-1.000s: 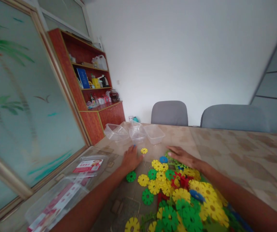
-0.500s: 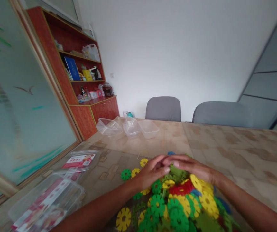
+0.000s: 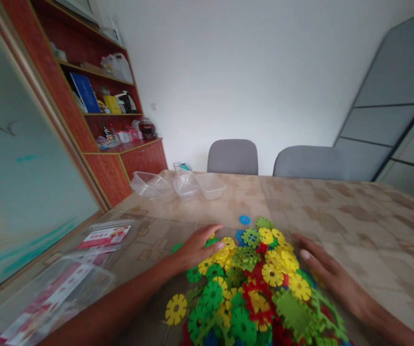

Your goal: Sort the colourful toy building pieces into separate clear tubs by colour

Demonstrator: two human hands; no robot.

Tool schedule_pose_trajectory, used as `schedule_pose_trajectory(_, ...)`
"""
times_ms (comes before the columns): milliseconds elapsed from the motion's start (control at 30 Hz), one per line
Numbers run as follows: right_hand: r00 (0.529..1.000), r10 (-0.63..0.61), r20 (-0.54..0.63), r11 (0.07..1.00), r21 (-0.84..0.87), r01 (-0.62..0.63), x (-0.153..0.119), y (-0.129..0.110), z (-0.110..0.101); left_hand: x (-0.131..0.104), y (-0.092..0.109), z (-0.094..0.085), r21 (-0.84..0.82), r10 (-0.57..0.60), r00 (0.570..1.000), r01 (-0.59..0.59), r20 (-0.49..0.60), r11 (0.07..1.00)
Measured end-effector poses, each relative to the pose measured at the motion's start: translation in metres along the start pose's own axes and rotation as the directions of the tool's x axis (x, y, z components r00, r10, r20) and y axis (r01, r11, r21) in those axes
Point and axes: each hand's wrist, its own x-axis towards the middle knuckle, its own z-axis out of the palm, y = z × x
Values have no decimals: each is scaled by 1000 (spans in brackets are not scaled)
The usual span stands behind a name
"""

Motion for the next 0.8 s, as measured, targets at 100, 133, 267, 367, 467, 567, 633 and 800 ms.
schedule_pose_trajectory(100, 990, -90, 112, 995, 47, 85, 0, -19, 22, -9, 13, 9, -99, 62, 997, -57, 51, 993)
schedule_pose_trajectory(133, 983, -116, 141, 991, 80, 106, -1, -28, 28, -14, 17, 11, -155, 89, 994, -78, 61, 985)
schedule_pose_trajectory(267, 917, -253, 307, 954, 234, 185, -4, -61, 43, -30, 23, 13, -387, 176, 982, -134, 74, 912)
schedule_pose_trajectory(367, 902, -338, 269, 929, 250, 273, 14, -67, 47, -29, 16, 11, -401, 159, 987, -153, -20, 903)
schedule_pose_trajectory(467, 966, -241, 96, 966, 122, 229, 52, -57, 53, -15, 2, 7, -233, 23, 981, -68, -192, 970)
schedule_pose_trajectory(567, 968, -223, 115, 972, 103, 212, 85, -49, 61, 3, -9, 6, -183, -43, 975, 3, -218, 983)
schedule_pose_trajectory(633, 944, -264, 200, 961, 138, 239, 90, -52, 67, 9, -12, 8, -203, -27, 987, -7, -161, 979)
schedule_pose_trajectory(800, 806, -362, 469, 922, 306, 236, 58, -83, 61, 3, 4, 7, -337, 84, 996, -73, 17, 939)
